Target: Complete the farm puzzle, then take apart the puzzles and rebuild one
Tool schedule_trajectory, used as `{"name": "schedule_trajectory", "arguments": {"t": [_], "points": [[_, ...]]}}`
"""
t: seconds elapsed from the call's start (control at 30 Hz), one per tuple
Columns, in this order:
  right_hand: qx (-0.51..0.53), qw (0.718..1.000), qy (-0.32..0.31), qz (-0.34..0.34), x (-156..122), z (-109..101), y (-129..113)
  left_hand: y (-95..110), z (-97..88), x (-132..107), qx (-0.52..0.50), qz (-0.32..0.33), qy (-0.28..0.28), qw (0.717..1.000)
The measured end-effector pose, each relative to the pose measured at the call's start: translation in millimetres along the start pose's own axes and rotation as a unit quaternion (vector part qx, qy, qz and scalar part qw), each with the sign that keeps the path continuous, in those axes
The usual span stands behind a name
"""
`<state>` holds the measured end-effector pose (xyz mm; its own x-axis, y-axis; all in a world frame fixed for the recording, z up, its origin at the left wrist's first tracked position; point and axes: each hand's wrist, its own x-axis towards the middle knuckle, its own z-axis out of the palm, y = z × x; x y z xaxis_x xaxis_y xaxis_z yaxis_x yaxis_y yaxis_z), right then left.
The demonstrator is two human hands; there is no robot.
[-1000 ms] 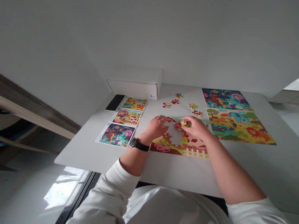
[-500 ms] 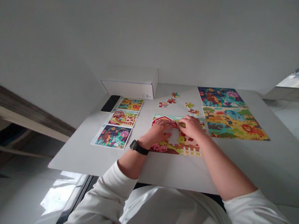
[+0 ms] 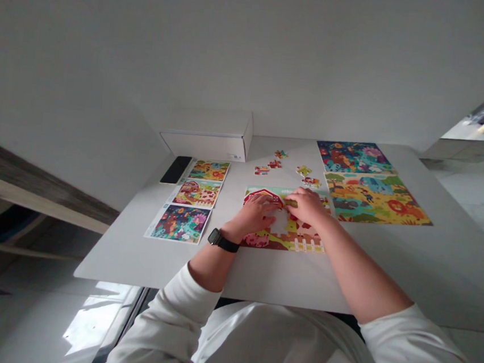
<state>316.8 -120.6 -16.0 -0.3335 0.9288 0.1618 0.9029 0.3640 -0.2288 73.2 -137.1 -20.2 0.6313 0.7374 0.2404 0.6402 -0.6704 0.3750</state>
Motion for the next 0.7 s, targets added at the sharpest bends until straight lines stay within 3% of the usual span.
{"name": "schedule_trajectory", "arguments": {"t": [0.27,0.53,0.7], "points": [[0.004,1.0,-0.018,-0.007,-0.3,0.9,1.6,-3.1,1.4,0.5,0.008,0.003,0.0,1.0],[0.024,1.0,0.011,0.008,0.3,-3.8,4.2,-4.6,2.8,0.1,0.014,-0.01,-0.013,1.0],[0.025,1.0,0.006,-0.003,0.4,-4.5,3.7,-3.4,2.6,-0.6,0.031,-0.046,-0.022,0.998]]}}
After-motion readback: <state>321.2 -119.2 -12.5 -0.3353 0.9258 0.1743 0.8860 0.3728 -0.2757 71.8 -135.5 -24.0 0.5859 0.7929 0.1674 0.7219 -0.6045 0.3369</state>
